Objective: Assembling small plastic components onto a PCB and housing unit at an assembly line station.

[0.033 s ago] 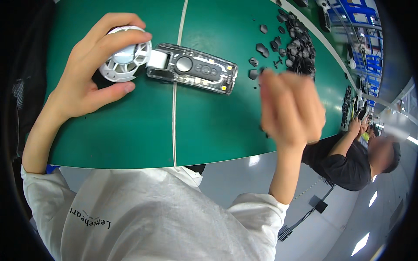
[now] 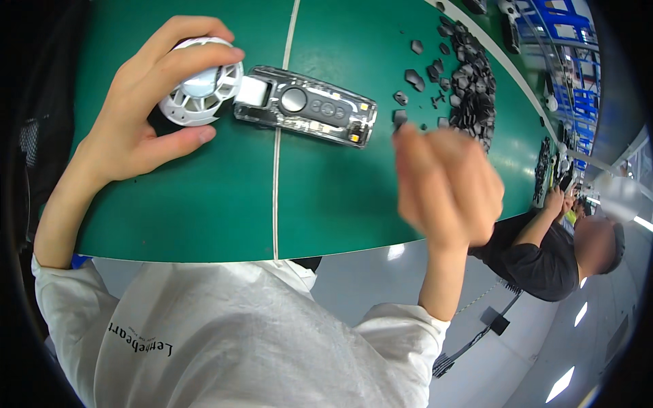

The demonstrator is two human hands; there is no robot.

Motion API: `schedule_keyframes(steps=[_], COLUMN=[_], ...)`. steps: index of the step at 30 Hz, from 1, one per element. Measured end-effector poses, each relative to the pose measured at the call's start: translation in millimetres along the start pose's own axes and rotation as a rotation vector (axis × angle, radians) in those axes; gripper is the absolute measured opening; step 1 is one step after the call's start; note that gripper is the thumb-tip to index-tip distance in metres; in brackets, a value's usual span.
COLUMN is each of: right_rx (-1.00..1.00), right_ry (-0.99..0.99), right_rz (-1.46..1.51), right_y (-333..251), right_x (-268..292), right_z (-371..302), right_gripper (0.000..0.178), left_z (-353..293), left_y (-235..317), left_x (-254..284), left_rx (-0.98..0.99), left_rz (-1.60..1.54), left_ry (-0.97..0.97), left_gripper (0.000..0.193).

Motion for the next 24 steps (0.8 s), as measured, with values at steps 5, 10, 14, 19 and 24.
schedule_keyframes(steps=[5,10,14,19,24], right_rx=[0.136,0.191,0.190,0.108,-0.050], right_ry=[0.005,-0.004,-0.006,-0.026,-0.107], right_rz=[0.080,0.157,0.230,0.514,0.899], right_y=[-40,-52,-57,-57,-52], right_x=[5,12,11,-6,-27], right_z=[2,-5,-4,21,50], right_gripper=[0.016,0.016,0.015,0.015,0.018], left_z=[4,5,4,3,4], left_y=[0,-3,-4,-7,-11], left_x=[-2,-3,-4,-6,-8], left_rx=[-0.024,-0.074,-0.133,-0.142,-0.160], left_rz=[-0.074,-0.041,0.004,-0.063,-0.092], left_ry=[0.007,0.026,0.021,-0.035,-0.015], left_gripper=[0.062,0.061,0.061,0.062,0.062])
Point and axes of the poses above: each hand's wrist, its own z-axis towards the middle knuckle, its own x-axis out of the back of the hand, y = z × x, the point moved 4 cm from there along z, towards the middle knuckle, and after that the axes turned 6 degrees about -y, right-handed, at the moved point
